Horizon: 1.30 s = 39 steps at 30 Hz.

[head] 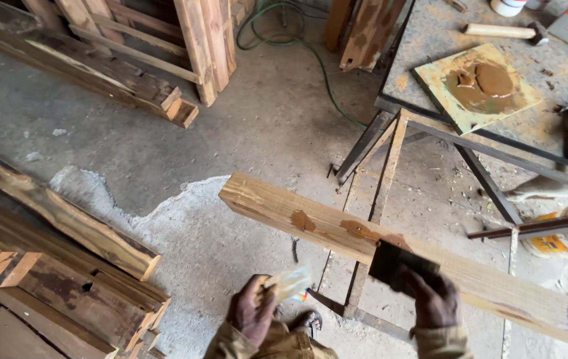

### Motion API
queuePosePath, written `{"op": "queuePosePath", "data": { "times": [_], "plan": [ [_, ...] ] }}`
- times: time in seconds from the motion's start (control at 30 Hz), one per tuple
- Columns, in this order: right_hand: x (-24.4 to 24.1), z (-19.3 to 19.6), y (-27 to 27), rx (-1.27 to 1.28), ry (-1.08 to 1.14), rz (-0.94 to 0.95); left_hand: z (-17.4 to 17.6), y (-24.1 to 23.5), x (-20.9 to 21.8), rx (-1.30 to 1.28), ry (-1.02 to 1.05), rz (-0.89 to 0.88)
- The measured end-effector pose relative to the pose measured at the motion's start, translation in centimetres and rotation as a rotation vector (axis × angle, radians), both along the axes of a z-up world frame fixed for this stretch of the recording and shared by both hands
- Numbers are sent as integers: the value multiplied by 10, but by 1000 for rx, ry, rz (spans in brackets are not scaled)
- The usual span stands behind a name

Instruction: The person holds a long wooden plank across a metal stand and fills its holes with wood filler. They scoop filler from a board with a putty knife, press filler into the holes, smooth it over the surface, and wipe excess filler across the plank, working along its length.

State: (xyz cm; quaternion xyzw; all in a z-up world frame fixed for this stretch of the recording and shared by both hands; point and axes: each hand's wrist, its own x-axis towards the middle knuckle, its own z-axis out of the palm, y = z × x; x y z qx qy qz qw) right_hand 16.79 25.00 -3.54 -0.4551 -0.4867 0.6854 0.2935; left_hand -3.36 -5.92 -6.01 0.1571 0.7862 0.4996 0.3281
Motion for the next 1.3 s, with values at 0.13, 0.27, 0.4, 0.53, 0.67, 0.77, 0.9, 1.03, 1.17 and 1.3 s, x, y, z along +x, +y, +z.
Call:
{"op": "queuePosePath", "data": {
  "times": [0.13,0.27,0.4,0.53,0.67,0.77,0.9,1.03,1.17,1.3],
  "plan": [
    [-23,35,14,775,-518,396,-26,-25,-31,-63,129,39],
    [-41,51,11,672,-487,318,-96,-43,-77,-50,198,120],
    [-45,39,-1,763,-401,298,-181,-59,-132,-90,150,91],
    [-73,72,-33,718,-787,276,-244,-83,-179,-323,129,50],
    [-126,120,-73,832,-1020,288,-305,-114,-225,-479,111,31],
    [-129,104,-77,979,-944,271,-296,-110,-235,-575,90,4],
    [-133,87,-80,1135,-1019,347,-285,-99,-233,-582,8,-18],
    [-146,89,-94,1205,-1178,403,-274,-90,-226,-606,-40,-35],
    [-155,82,-108,1104,-1335,503,-294,-94,-225,-593,-33,-26],
    [-153,60,-124,1360,-1343,416,-301,-102,-230,-588,-49,-44]
  ]
}}
